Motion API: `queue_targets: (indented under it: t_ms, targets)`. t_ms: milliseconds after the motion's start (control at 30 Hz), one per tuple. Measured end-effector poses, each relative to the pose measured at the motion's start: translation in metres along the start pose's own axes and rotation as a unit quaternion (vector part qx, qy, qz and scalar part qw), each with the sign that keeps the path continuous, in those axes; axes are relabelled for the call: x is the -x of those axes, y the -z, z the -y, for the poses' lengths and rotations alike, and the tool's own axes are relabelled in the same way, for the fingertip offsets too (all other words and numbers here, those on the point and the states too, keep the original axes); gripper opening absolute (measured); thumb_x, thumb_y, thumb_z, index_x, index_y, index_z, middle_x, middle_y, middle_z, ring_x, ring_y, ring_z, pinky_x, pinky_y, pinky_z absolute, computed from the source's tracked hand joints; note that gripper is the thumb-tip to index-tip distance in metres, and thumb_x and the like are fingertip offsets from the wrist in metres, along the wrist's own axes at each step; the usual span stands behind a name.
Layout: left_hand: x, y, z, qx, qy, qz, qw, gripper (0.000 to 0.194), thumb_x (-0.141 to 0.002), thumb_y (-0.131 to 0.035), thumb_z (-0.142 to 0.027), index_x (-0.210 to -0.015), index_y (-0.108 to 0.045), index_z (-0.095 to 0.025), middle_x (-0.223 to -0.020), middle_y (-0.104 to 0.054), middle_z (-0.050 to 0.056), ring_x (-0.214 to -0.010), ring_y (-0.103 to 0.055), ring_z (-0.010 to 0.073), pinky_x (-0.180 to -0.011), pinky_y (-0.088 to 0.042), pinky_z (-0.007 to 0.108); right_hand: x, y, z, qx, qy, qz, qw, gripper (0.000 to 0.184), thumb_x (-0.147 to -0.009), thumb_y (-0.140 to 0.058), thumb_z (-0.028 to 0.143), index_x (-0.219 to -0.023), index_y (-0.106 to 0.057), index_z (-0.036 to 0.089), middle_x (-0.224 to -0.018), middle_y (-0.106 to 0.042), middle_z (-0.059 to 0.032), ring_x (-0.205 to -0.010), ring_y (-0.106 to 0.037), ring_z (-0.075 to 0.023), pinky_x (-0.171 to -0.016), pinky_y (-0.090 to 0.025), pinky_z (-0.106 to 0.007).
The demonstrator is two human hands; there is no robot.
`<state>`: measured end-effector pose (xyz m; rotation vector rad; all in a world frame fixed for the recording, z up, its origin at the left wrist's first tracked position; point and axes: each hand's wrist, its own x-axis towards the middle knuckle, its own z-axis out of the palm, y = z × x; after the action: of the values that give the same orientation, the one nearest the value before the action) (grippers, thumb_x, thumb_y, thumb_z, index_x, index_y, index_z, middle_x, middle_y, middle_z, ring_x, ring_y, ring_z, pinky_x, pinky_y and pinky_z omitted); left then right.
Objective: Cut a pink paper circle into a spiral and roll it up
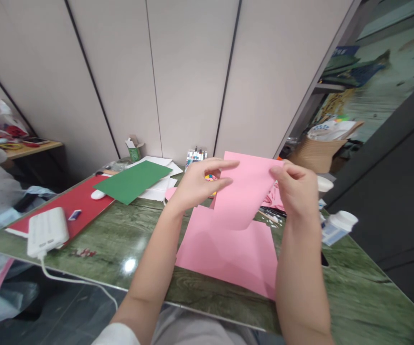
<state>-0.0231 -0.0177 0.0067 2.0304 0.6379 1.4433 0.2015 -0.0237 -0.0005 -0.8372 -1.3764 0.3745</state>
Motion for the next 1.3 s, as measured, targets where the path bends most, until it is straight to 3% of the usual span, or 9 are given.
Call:
queue_targets:
  t_ms: [100,267,767,1000,1300]
  targets:
    - [0.0,0.002,0.0,0.0,0.0,0.009,1.0,0.037,-0.074,-0.068,-0.022,-0.111,-0.067,-0.023,-0.111,-0.067,0.007,-0.068,-0.054,0.0094,-0.067,-0.05,0.027,-0.001,0.0,-0.007,-0.033,-0.036,-0.002,0.999,0.031,-0.069,-0.073,0.036,-0.05,-0.056,0.019,-0.056,-0.045,0.0027,-0.053,-0.041,-0.0107,-0.052,-0.034,-0.026]
    - [0.001,0.005,-0.001,0.006,-0.013,0.009,1.0,0.049,-0.07,-0.07,-0.018,-0.118,-0.063,-0.025,-0.12,-0.062,0.007,-0.079,-0.056,0.0115,-0.07,-0.049,0.026,-0.002,0.001,-0.01,-0.033,-0.053,0.023,0.998,0.025,-0.07,-0.072,0.037,-0.056,-0.062,0.019,-0.056,-0.053,0.0024,-0.055,-0.046,-0.0115,-0.055,-0.037,-0.026]
    - [0.001,0.005,0.0,0.008,-0.031,0.021,0.999,0.055,-0.07,-0.07,-0.016,-0.123,-0.059,-0.028,-0.122,-0.058,0.007,-0.085,-0.057,0.0131,-0.073,-0.05,0.026,0.001,-0.004,0.008,0.043,-0.026,0.005,0.999,0.03,-0.074,-0.068,0.038,-0.054,-0.057,0.018,-0.052,-0.047,0.0035,-0.048,-0.038,-0.0091,-0.045,-0.031,-0.022]
    - [0.0,0.004,0.004,0.038,-0.002,0.029,0.999,0.055,-0.071,-0.069,-0.021,-0.124,-0.057,-0.028,-0.127,-0.055,0.008,-0.074,-0.057,0.0095,-0.063,-0.05,0.023,0.002,0.0,0.0,-0.019,-0.076,0.041,0.996,0.029,-0.069,-0.072,0.041,-0.056,-0.058,0.019,-0.052,-0.045,0.0037,-0.047,-0.04,-0.0096,-0.043,-0.03,-0.023]
    - [0.0,0.003,0.003,0.032,-0.005,0.028,0.999,0.054,-0.071,-0.07,-0.02,-0.123,-0.057,-0.029,-0.125,-0.055,0.007,-0.059,-0.044,0.0041,-0.055,-0.046,0.02,0.0,-0.002,-0.001,-0.018,-0.066,-0.001,0.998,0.025,-0.066,-0.075,0.036,-0.052,-0.061,0.02,-0.044,-0.045,0.0047,-0.041,-0.038,-0.0089,-0.04,-0.028,-0.023]
